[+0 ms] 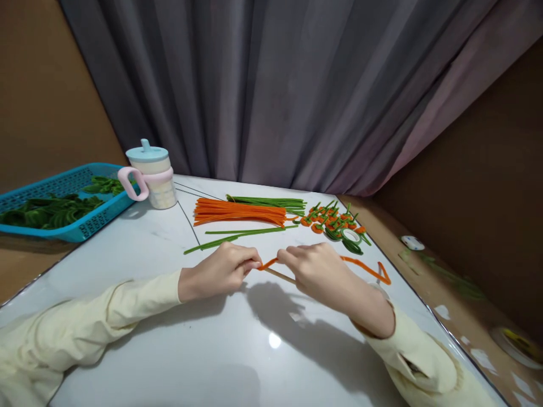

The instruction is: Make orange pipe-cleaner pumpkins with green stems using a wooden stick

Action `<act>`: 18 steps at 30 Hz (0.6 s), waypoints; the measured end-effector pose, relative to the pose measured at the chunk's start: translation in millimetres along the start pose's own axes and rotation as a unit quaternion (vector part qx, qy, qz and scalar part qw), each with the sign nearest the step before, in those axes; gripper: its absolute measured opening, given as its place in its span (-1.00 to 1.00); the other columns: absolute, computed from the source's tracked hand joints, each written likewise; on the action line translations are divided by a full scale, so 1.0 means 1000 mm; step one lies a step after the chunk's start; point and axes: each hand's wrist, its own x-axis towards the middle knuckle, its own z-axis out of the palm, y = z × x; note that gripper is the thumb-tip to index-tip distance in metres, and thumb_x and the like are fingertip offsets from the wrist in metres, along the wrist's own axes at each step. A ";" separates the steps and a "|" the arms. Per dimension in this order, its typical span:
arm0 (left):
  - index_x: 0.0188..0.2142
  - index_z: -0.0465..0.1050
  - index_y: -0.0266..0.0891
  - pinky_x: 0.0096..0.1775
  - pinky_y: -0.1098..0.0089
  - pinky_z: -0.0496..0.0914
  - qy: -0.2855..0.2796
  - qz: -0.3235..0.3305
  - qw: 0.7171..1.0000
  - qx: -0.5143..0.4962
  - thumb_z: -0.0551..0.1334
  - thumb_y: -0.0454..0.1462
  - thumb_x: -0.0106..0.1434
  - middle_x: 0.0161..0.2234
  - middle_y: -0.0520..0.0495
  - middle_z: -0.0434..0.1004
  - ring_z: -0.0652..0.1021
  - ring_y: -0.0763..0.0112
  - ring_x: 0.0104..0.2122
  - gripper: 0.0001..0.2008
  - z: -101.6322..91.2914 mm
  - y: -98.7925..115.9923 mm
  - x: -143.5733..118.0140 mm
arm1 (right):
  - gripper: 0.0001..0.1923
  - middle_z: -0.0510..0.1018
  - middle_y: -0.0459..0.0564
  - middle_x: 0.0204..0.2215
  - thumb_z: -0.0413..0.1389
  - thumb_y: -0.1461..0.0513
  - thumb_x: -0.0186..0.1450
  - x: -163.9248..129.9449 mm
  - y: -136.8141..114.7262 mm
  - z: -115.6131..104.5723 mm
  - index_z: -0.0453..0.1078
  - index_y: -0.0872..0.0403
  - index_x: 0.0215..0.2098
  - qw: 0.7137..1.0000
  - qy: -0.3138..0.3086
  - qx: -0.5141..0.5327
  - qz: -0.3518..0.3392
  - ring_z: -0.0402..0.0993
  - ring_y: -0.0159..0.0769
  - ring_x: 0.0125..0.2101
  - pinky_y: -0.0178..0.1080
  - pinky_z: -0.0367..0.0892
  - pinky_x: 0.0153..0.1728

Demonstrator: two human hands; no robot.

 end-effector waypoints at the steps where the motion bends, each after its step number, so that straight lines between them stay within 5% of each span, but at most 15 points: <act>1: -0.48 0.38 -0.29 -0.53 0.56 0.21 -0.015 -0.009 1.000 -0.022 0.03 -0.41 0.23 -0.63 0.05 0.38 0.35 0.55 -0.63 -0.78 -0.003 0.003 0.001 | -0.67 0.48 -0.04 -0.49 -0.10 0.53 0.07 0.001 0.006 0.000 0.33 0.13 -0.30 1.000 0.005 0.022 0.005 0.26 -0.40 -0.59 -0.28 -0.18 -0.56; 6: -0.48 0.36 -0.29 -0.55 0.58 0.24 -0.050 -0.075 0.982 -0.168 0.06 -0.35 0.26 -0.68 0.09 0.34 0.34 0.58 -0.67 -0.79 -0.010 0.014 0.000 | -0.73 0.34 -0.16 -0.62 -0.10 0.52 0.01 0.009 0.025 0.010 0.30 0.12 -0.44 0.979 0.023 0.201 -0.029 0.08 -0.47 -0.64 -0.37 -0.10 -0.55; 10: -0.37 0.35 -0.29 -0.57 0.55 0.28 0.005 -0.119 0.952 -0.281 0.07 -0.31 0.25 -0.64 0.09 0.32 0.36 0.56 -0.66 -0.87 -0.006 0.016 -0.002 | -0.84 0.17 -0.23 -0.70 -0.04 0.38 0.19 0.015 0.023 0.022 0.24 0.11 -0.53 0.938 0.034 0.343 -0.025 0.02 -0.49 -0.65 -0.41 -0.07 -0.57; 14: -0.20 0.35 -0.30 -0.52 0.51 0.32 0.065 -0.102 0.945 -0.302 0.06 -0.29 0.28 -0.64 0.11 0.32 0.36 0.54 -0.64 -0.83 -0.002 0.014 -0.002 | -0.79 0.23 -0.21 -0.67 -0.05 0.35 0.26 0.019 0.007 0.030 0.27 0.11 -0.52 0.910 0.055 0.410 0.015 0.12 -0.48 -0.62 -0.41 -0.01 -0.56; 18: -0.32 0.42 -0.33 -0.54 0.51 0.31 0.098 -0.090 0.953 -0.271 0.06 -0.27 0.28 -0.64 0.05 0.35 0.37 0.53 -0.64 -0.80 -0.002 0.013 -0.002 | -0.78 0.34 -0.16 -0.57 -0.13 0.36 0.32 0.019 -0.014 0.033 0.30 0.10 -0.40 0.893 0.082 0.442 0.028 0.22 -0.46 -0.55 -0.41 0.10 -0.47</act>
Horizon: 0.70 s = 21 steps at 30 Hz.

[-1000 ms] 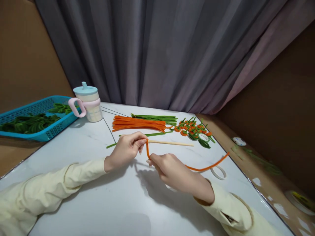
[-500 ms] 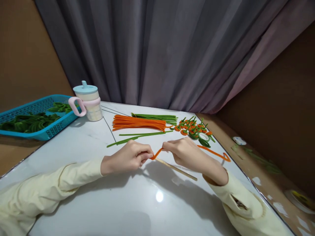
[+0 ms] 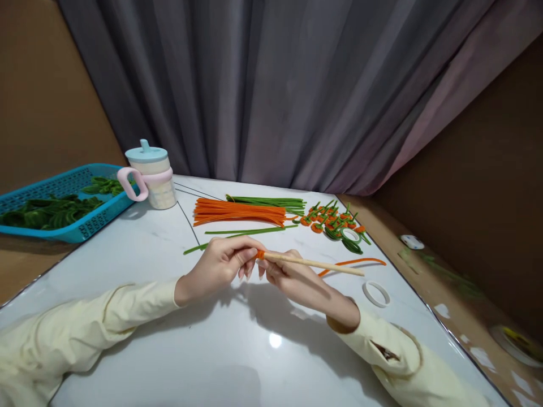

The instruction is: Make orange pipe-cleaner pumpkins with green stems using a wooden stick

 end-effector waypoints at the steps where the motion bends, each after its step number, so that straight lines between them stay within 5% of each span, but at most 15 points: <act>1: -0.35 0.42 -0.33 -0.55 0.51 0.30 0.014 -0.003 1.000 0.007 0.07 -0.27 0.27 -0.64 0.05 0.35 0.36 0.53 -0.64 -0.80 0.000 0.000 0.000 | -0.78 0.35 -0.15 -0.55 -0.14 0.36 0.34 -0.002 -0.003 0.004 0.30 0.10 -0.37 1.000 0.003 -0.005 0.006 0.23 -0.45 -0.54 -0.41 0.11 -0.46; 5: -0.38 0.39 -0.32 -0.57 0.51 0.27 0.067 -0.027 0.997 0.006 0.10 -0.24 0.25 -0.66 0.08 0.34 0.33 0.55 -0.67 -0.81 -0.003 -0.002 0.004 | -0.87 0.37 -0.13 -0.58 -0.13 0.31 0.38 -0.012 -0.012 0.012 0.22 0.10 -0.29 0.987 0.002 -0.150 0.056 0.22 -0.41 -0.61 -0.36 0.00 -0.56; 9: -0.42 0.35 -0.31 -0.57 0.51 0.24 0.085 -0.069 0.994 -0.025 0.12 -0.21 0.25 -0.68 0.09 0.32 0.30 0.57 -0.68 -0.80 -0.007 -0.003 0.011 | -0.80 0.45 -0.07 -0.52 -0.04 0.46 0.21 -0.020 -0.025 0.004 0.19 0.11 -0.24 0.935 -0.043 -0.345 0.065 0.31 -0.34 -0.61 -0.29 -0.18 -0.61; 15: -0.54 0.27 -0.31 -0.58 0.56 0.16 0.024 -0.241 0.950 -0.197 0.15 -0.38 0.12 -0.63 0.09 0.27 0.26 0.62 -0.65 -0.88 -0.009 -0.001 0.015 | -0.67 0.40 -0.08 -0.61 -0.08 0.55 -0.05 -0.046 -0.043 -0.027 0.22 0.09 -0.40 0.873 -0.016 -0.487 0.022 0.32 -0.32 -0.64 -0.28 -0.18 -0.64; 18: -0.49 0.33 -0.33 -0.59 0.56 0.12 -0.012 -0.295 0.924 -0.244 0.14 -0.43 0.08 -0.63 0.09 0.26 0.25 0.63 -0.65 -0.94 -0.002 -0.001 0.009 | -0.62 0.40 -0.10 -0.63 -0.12 0.55 -0.10 -0.072 -0.041 -0.029 0.24 0.09 -0.38 0.872 0.010 -0.488 -0.035 0.25 -0.33 -0.71 -0.27 -0.14 -0.67; 21: -0.46 0.36 -0.34 -0.59 0.54 0.10 -0.050 -0.296 0.927 -0.225 0.15 -0.36 0.14 -0.64 0.07 0.31 0.25 0.61 -0.67 -0.92 0.008 -0.003 0.001 | -0.52 0.44 -0.08 -0.59 -0.14 0.56 -0.10 -0.094 -0.035 -0.021 0.28 0.15 -0.24 0.874 0.012 -0.482 -0.065 0.31 -0.31 -0.67 -0.28 -0.03 -0.65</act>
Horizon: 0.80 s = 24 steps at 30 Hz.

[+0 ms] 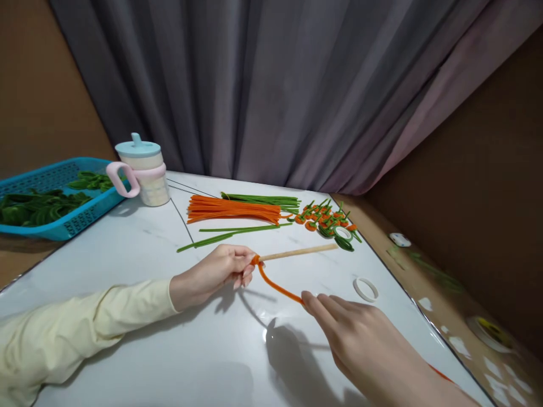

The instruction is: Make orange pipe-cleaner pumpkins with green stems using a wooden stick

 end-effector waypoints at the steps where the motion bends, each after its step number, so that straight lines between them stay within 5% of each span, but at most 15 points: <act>1: -0.46 0.37 -0.34 -0.59 0.53 0.10 -0.006 0.009 1.000 0.015 0.16 -0.31 0.16 -0.65 0.06 0.32 0.25 0.60 -0.67 -0.89 0.002 -0.003 0.000 | -0.50 0.45 -0.06 -0.57 -0.14 0.56 -0.07 -0.005 -0.001 0.003 0.29 0.18 -0.19 1.000 -0.003 0.001 0.000 0.35 -0.29 -0.64 -0.28 0.01 -0.64; 4: -0.46 0.35 -0.32 -0.58 0.51 0.10 -0.005 0.028 0.999 0.041 0.18 -0.23 0.17 -0.66 0.05 0.34 0.27 0.57 -0.67 -0.83 0.003 -0.015 0.003 | -0.65 0.47 -0.05 -0.55 -0.11 0.51 0.14 -0.019 0.001 0.013 0.31 0.16 -0.18 0.997 -0.053 0.035 0.046 0.40 -0.26 -0.61 -0.28 0.09 -0.62; 8: -0.49 0.32 -0.31 -0.59 0.51 0.08 0.007 0.002 0.998 0.057 0.19 -0.20 0.13 -0.66 0.04 0.35 0.26 0.58 -0.68 -0.80 -0.002 -0.031 0.013 | -0.80 0.55 -0.02 -0.38 -0.09 0.18 0.39 -0.045 0.017 0.023 0.33 0.05 -0.14 0.958 -0.126 0.195 0.171 0.50 -0.28 -0.44 -0.32 0.31 -0.48; 10: -0.51 0.32 -0.32 -0.61 0.51 0.07 0.005 -0.012 0.998 0.067 0.18 -0.19 0.12 -0.66 0.03 0.35 0.26 0.58 -0.68 -0.78 -0.005 -0.038 0.016 | -0.68 0.55 0.05 -0.27 -0.16 0.07 0.41 -0.065 0.032 0.032 0.32 0.04 -0.10 0.941 -0.087 0.215 0.249 0.52 -0.24 -0.32 -0.28 0.37 -0.37; 13: -0.51 0.32 -0.32 -0.62 0.51 0.08 0.001 -0.015 0.997 0.081 0.19 -0.17 0.11 -0.67 0.03 0.36 0.26 0.59 -0.70 -0.77 -0.006 -0.043 0.020 | -0.46 0.50 0.20 -0.23 -0.19 -0.12 0.34 -0.096 0.059 0.055 0.32 0.11 -0.09 0.919 0.015 0.108 0.379 0.49 -0.13 -0.39 -0.18 0.37 -0.47; 19: -0.46 0.37 -0.31 -0.63 0.50 0.09 -0.013 -0.003 0.994 0.110 0.21 -0.11 0.11 -0.69 0.05 0.36 0.24 0.59 -0.73 -0.73 -0.004 -0.041 0.019 | -0.40 0.47 0.23 -0.12 -0.05 -0.11 0.27 -0.118 0.095 0.101 0.22 0.16 0.06 0.907 0.022 0.142 0.396 0.45 -0.11 -0.27 -0.11 0.37 -0.24; 24: -0.46 0.38 -0.31 -0.65 0.52 0.06 -0.016 0.001 0.992 0.124 0.22 -0.07 0.11 -0.70 0.06 0.36 0.23 0.60 -0.74 -0.70 -0.004 -0.043 0.020 | -0.42 0.53 0.10 -0.28 -0.02 0.00 0.26 -0.107 0.128 0.100 0.15 0.15 0.13 0.897 -0.045 0.195 0.393 0.43 -0.24 -0.48 -0.21 0.33 -0.42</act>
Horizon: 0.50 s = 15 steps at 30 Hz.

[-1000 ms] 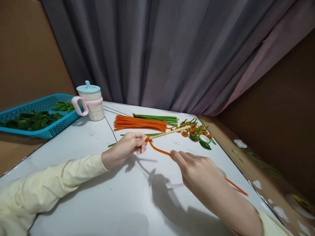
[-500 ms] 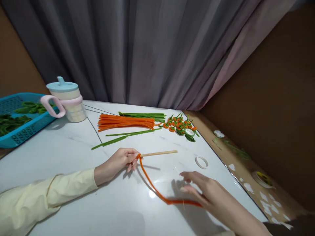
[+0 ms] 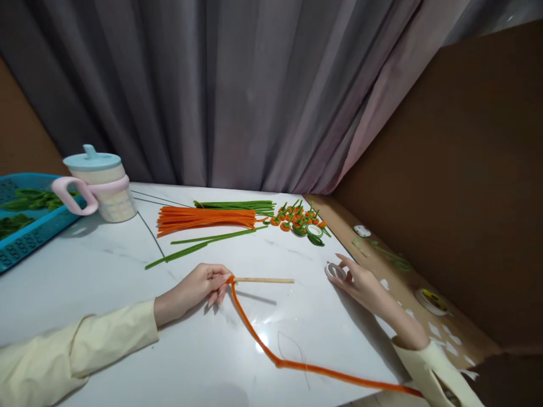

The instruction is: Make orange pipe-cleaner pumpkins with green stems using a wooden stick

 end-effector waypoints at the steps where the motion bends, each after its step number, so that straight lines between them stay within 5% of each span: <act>1: -0.46 0.37 -0.31 -0.65 0.52 0.07 -0.002 -0.001 1.000 -0.001 0.22 -0.07 0.11 -0.70 0.06 0.36 0.23 0.60 -0.74 -0.70 0.000 0.000 0.000 | -0.41 0.53 0.08 -0.30 0.02 0.01 0.23 0.009 0.003 -0.006 0.15 0.14 0.13 1.000 -0.008 0.001 -0.007 0.43 -0.25 -0.50 -0.22 0.31 -0.45; 7: -0.47 0.34 -0.31 -0.64 0.53 0.09 -0.004 0.002 1.000 0.009 0.17 -0.09 0.16 -0.71 0.05 0.37 0.20 0.61 -0.75 -0.71 0.001 -0.002 0.001 | -0.42 0.52 0.18 -0.19 0.13 0.12 0.16 0.081 0.014 -0.023 0.19 0.21 0.09 0.997 0.066 0.021 -0.022 0.44 -0.26 -0.49 -0.26 0.31 -0.43; 11: -0.49 0.33 -0.30 -0.64 0.53 0.10 0.000 0.007 1.000 0.013 0.17 -0.10 0.15 -0.71 0.05 0.37 0.19 0.61 -0.76 -0.72 0.002 -0.004 0.001 | -0.49 0.50 0.19 -0.12 0.13 0.15 0.19 0.120 0.009 -0.006 0.24 0.18 0.06 0.995 0.095 0.014 -0.027 0.47 -0.19 -0.34 -0.25 0.31 -0.31; 15: -0.48 0.34 -0.30 -0.67 0.53 0.09 0.001 0.002 1.000 0.014 0.18 -0.08 0.12 -0.70 0.06 0.36 0.22 0.60 -0.76 -0.70 0.001 -0.004 0.002 | -0.65 0.53 0.21 -0.18 0.05 0.16 0.25 0.129 0.008 0.016 0.36 0.19 -0.06 0.993 0.115 0.009 -0.016 0.46 -0.12 -0.26 -0.21 0.31 -0.27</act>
